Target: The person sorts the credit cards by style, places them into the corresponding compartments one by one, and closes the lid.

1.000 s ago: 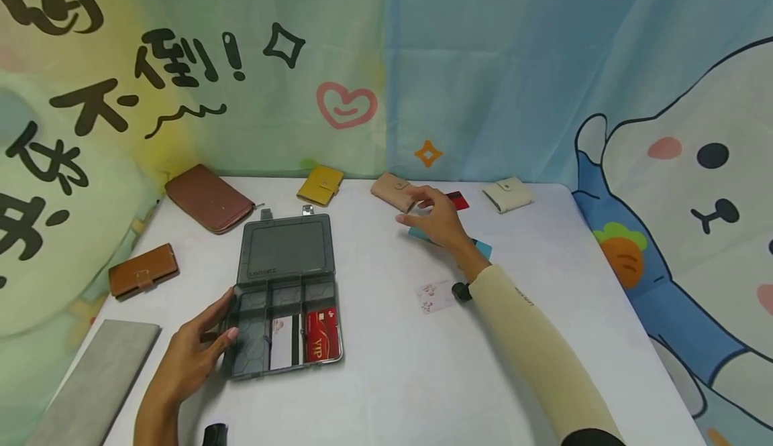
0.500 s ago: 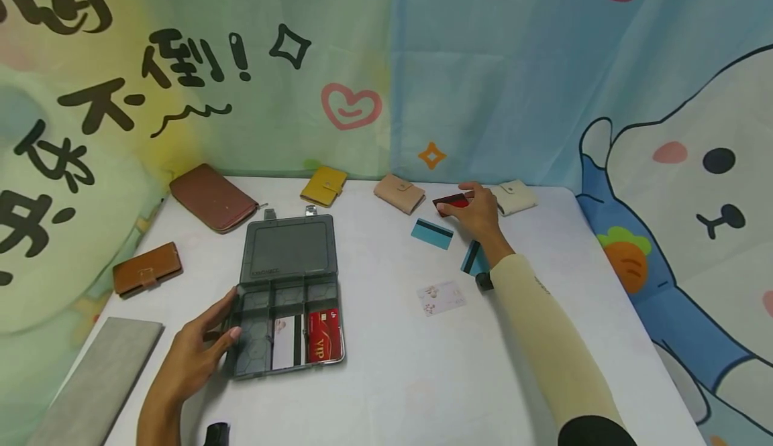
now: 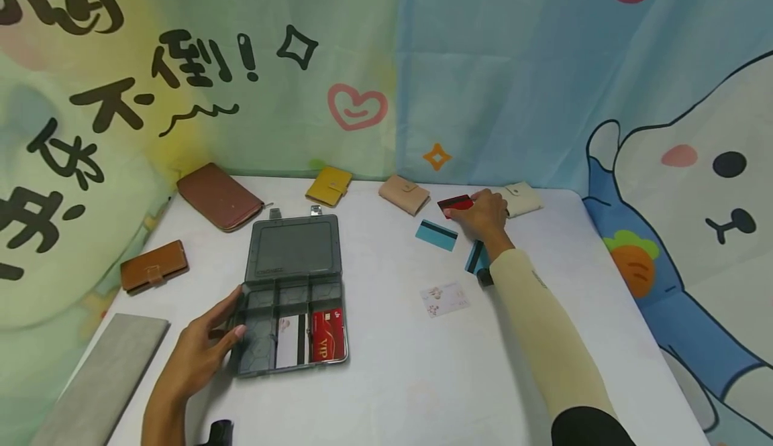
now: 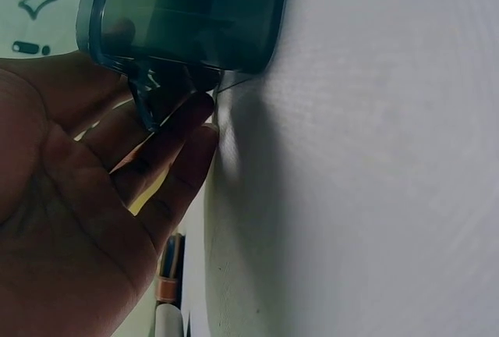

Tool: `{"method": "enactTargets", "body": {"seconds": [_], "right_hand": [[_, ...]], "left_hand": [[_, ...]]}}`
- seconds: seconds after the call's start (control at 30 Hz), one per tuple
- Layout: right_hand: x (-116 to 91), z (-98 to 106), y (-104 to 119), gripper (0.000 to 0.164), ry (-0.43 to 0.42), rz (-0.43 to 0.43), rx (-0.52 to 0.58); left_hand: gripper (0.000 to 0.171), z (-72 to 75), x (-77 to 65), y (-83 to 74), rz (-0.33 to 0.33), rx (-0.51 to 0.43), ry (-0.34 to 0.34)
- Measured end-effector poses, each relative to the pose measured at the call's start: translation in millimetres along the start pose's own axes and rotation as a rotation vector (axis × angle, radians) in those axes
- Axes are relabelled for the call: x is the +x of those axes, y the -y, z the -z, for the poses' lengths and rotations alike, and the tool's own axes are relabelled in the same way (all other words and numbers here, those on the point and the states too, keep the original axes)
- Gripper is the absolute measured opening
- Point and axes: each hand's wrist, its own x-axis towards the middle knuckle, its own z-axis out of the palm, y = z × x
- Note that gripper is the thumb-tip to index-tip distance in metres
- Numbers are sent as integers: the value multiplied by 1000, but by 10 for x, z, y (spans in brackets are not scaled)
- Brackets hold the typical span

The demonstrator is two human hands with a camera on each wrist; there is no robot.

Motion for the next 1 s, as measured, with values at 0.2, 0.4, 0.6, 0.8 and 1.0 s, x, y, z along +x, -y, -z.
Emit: {"method": "enactTargets", "body": {"seconds": [0.2, 0.4, 0.6, 0.8, 1.0], "right_hand": [[47, 54, -3, 75, 80, -61, 136], [65, 81, 11, 64, 126, -10, 407], [-31, 82, 35, 46, 20, 82, 537], [-280, 117, 212, 35, -23, 145, 720], [-650, 152, 508, 36, 97, 207, 854]], "left_hand": [[74, -2, 13, -8, 12, -2, 9], [73, 9, 14, -27, 21, 0, 7], [73, 11, 12, -48, 30, -14, 9], [72, 8, 5, -54, 24, -8, 8], [73, 5, -1, -33, 13, 9, 5]]}}
